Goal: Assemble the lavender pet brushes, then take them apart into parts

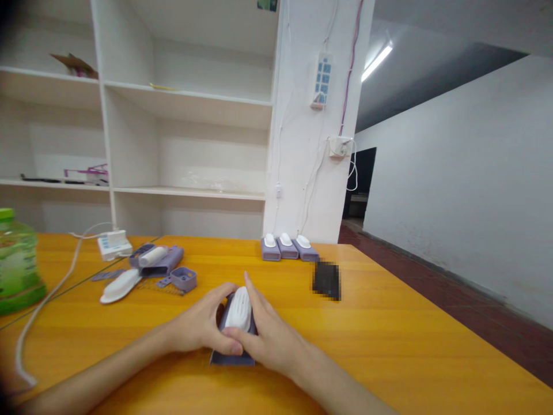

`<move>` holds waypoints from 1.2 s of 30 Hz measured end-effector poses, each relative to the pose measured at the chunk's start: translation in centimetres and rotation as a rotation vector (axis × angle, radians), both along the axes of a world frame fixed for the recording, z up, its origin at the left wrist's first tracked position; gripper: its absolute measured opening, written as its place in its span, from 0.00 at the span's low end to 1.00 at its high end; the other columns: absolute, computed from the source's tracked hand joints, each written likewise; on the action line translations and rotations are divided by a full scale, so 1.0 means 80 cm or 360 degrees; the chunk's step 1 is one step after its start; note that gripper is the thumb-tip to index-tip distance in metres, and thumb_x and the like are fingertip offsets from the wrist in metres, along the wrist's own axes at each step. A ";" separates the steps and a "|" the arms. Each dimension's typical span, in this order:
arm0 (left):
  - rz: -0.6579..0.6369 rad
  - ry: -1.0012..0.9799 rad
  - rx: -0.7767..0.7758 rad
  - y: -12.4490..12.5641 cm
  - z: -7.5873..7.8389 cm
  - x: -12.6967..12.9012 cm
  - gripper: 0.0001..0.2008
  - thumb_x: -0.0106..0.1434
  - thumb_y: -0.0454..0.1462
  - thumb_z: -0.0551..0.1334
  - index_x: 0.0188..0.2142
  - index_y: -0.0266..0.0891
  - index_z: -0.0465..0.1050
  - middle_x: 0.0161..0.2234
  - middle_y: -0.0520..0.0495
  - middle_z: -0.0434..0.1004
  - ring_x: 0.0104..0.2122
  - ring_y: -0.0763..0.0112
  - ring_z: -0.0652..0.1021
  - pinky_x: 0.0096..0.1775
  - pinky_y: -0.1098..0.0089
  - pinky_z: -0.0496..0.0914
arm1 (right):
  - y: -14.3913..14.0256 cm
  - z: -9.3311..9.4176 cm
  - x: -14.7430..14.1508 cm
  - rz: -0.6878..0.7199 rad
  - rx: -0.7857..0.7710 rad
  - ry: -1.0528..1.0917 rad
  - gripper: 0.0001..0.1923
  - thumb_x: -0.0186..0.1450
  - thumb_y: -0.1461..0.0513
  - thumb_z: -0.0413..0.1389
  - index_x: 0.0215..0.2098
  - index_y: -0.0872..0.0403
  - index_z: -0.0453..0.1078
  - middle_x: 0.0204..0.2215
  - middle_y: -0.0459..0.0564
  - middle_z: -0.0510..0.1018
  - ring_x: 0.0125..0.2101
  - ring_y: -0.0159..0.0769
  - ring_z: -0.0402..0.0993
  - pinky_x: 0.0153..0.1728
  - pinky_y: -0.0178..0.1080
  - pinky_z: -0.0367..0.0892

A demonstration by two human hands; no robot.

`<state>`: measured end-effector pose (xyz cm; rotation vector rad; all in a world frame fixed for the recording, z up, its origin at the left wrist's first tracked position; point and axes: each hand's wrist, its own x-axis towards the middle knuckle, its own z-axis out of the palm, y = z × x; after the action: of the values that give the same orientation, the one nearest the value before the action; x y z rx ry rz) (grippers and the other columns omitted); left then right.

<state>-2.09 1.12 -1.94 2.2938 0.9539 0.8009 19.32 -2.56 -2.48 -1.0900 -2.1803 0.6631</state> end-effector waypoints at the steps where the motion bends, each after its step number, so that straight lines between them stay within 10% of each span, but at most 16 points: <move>1: -0.0007 -0.0020 -0.0020 0.001 -0.002 0.000 0.43 0.42 0.54 0.77 0.53 0.38 0.68 0.45 0.47 0.75 0.43 0.56 0.74 0.45 0.63 0.70 | 0.000 0.000 0.000 0.0014 0.0009 -0.0022 0.51 0.68 0.50 0.59 0.74 0.50 0.30 0.73 0.56 0.46 0.71 0.47 0.46 0.69 0.53 0.45; 20: -0.0094 -0.0292 -0.0170 0.002 -0.013 0.010 0.40 0.46 0.48 0.77 0.56 0.37 0.67 0.48 0.46 0.76 0.47 0.54 0.75 0.51 0.60 0.70 | -0.001 0.006 0.006 0.0140 0.0084 -0.0164 0.44 0.71 0.46 0.52 0.74 0.54 0.38 0.73 0.56 0.47 0.71 0.47 0.43 0.70 0.50 0.42; 26: -0.0082 -0.0156 -0.0145 -0.014 0.005 -0.006 0.53 0.44 0.50 0.77 0.66 0.45 0.58 0.61 0.43 0.69 0.59 0.45 0.70 0.62 0.54 0.63 | 0.008 -0.003 0.003 -0.0022 -0.0025 -0.0025 0.48 0.66 0.46 0.58 0.74 0.53 0.41 0.73 0.55 0.47 0.71 0.49 0.43 0.70 0.51 0.42; 30: -0.0037 -0.0056 0.0006 -0.026 0.021 -0.005 0.44 0.52 0.49 0.71 0.66 0.47 0.60 0.64 0.42 0.66 0.63 0.42 0.66 0.65 0.54 0.59 | 0.035 -0.012 0.001 0.0164 0.0024 0.0034 0.59 0.59 0.35 0.58 0.73 0.61 0.43 0.72 0.66 0.46 0.70 0.59 0.43 0.69 0.57 0.43; 36: 0.0446 -0.0160 0.0163 -0.011 0.055 -0.022 0.45 0.49 0.46 0.73 0.64 0.41 0.59 0.60 0.38 0.71 0.58 0.45 0.71 0.60 0.55 0.64 | 0.032 -0.008 0.023 -0.0040 0.0149 0.0062 0.47 0.68 0.40 0.51 0.74 0.52 0.39 0.74 0.56 0.41 0.72 0.50 0.36 0.70 0.54 0.41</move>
<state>-3.87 0.22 2.45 2.2083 1.2300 1.0929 21.19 -0.02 -3.12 -1.0455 -2.1388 0.5605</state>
